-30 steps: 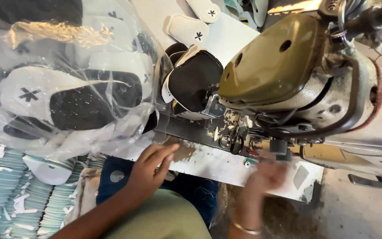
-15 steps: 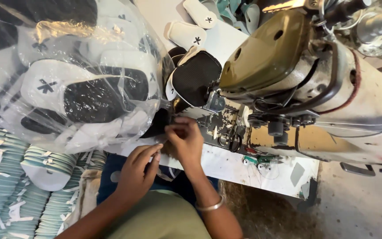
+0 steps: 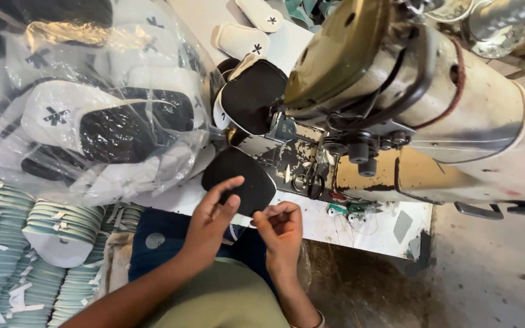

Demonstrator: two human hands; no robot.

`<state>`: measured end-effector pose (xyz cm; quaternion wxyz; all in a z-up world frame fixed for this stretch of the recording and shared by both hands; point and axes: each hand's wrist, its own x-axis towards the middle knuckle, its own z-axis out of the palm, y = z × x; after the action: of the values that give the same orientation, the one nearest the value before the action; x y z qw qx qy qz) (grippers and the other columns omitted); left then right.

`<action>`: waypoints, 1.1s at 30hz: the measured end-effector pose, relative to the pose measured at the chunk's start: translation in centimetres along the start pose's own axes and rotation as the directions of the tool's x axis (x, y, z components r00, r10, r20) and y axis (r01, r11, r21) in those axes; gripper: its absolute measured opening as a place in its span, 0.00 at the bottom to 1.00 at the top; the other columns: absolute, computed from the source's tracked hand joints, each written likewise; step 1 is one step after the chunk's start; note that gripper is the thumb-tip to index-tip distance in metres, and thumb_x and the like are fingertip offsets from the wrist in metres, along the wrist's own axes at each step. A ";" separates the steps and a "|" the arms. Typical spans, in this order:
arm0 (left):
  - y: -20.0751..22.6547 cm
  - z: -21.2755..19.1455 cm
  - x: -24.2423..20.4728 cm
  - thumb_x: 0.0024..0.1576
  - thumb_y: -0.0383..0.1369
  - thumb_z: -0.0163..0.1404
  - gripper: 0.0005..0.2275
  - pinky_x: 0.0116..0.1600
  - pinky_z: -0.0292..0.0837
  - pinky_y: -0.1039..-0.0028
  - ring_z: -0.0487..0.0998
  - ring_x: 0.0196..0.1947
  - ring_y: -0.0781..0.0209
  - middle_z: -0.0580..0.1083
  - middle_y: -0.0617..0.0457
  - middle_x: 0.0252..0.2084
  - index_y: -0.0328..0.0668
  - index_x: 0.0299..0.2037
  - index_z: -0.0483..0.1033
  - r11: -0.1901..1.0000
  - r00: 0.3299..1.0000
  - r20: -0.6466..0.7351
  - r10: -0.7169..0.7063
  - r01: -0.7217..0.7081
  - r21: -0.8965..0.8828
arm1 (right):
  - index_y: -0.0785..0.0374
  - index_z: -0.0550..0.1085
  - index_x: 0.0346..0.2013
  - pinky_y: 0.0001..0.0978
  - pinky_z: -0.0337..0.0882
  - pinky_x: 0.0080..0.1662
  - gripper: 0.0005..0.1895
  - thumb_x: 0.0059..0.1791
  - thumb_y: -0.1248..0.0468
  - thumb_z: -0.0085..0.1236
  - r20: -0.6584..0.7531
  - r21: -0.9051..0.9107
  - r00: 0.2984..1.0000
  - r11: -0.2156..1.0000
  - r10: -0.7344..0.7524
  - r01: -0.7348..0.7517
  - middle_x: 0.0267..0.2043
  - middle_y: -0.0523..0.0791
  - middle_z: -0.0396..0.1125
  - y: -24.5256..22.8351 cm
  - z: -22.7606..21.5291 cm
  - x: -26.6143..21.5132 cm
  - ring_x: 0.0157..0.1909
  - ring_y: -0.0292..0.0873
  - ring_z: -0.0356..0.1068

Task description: The person sews black and white shoe parts using a sewing machine. They repeatedly pick up parts, align them under the needle, and guide them through the machine to stitch the edges. The person also uses scissors to trim threads after sewing.

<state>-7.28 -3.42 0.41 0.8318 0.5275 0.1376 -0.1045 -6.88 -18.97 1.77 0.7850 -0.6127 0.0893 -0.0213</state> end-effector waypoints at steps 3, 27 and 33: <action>4.0 1.8 -0.2 0.61 0.33 0.54 0.20 0.45 0.69 0.87 0.74 0.38 0.82 0.77 0.67 0.41 0.36 0.63 0.72 0.987 0.999 -0.028 0.035 -0.039 -0.155 | 0.62 0.64 0.47 0.30 0.74 0.46 0.17 0.50 0.77 0.59 0.052 0.017 0.998 1.000 0.023 -0.024 0.40 0.43 0.66 -1.5 0.0 -0.1 0.41 0.36 0.69; 6.8 1.1 1.4 0.53 0.24 0.61 0.24 0.61 0.73 0.72 0.80 0.57 0.62 0.80 0.50 0.57 0.44 0.62 0.75 0.886 0.909 0.389 0.149 -0.297 0.355 | 0.71 0.78 0.53 0.24 0.70 0.45 0.15 0.51 0.69 0.63 0.127 -0.182 0.976 0.971 0.177 -0.152 0.41 0.43 0.72 -4.9 -1.5 4.6 0.41 0.33 0.70; 7.7 2.5 5.4 0.52 0.23 0.62 0.28 0.61 0.74 0.69 0.79 0.59 0.57 0.76 0.47 0.61 0.46 0.65 0.73 0.819 0.893 0.361 0.269 -0.409 0.403 | 0.73 0.79 0.50 0.24 0.72 0.47 0.13 0.52 0.69 0.61 0.099 -0.190 0.972 0.963 0.213 -0.191 0.42 0.45 0.76 -5.5 0.3 10.4 0.42 0.33 0.73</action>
<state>0.52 -2.63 6.13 0.6955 0.7074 -0.1113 -0.0589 3.84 -21.53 5.97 0.7288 -0.6685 0.1062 0.1033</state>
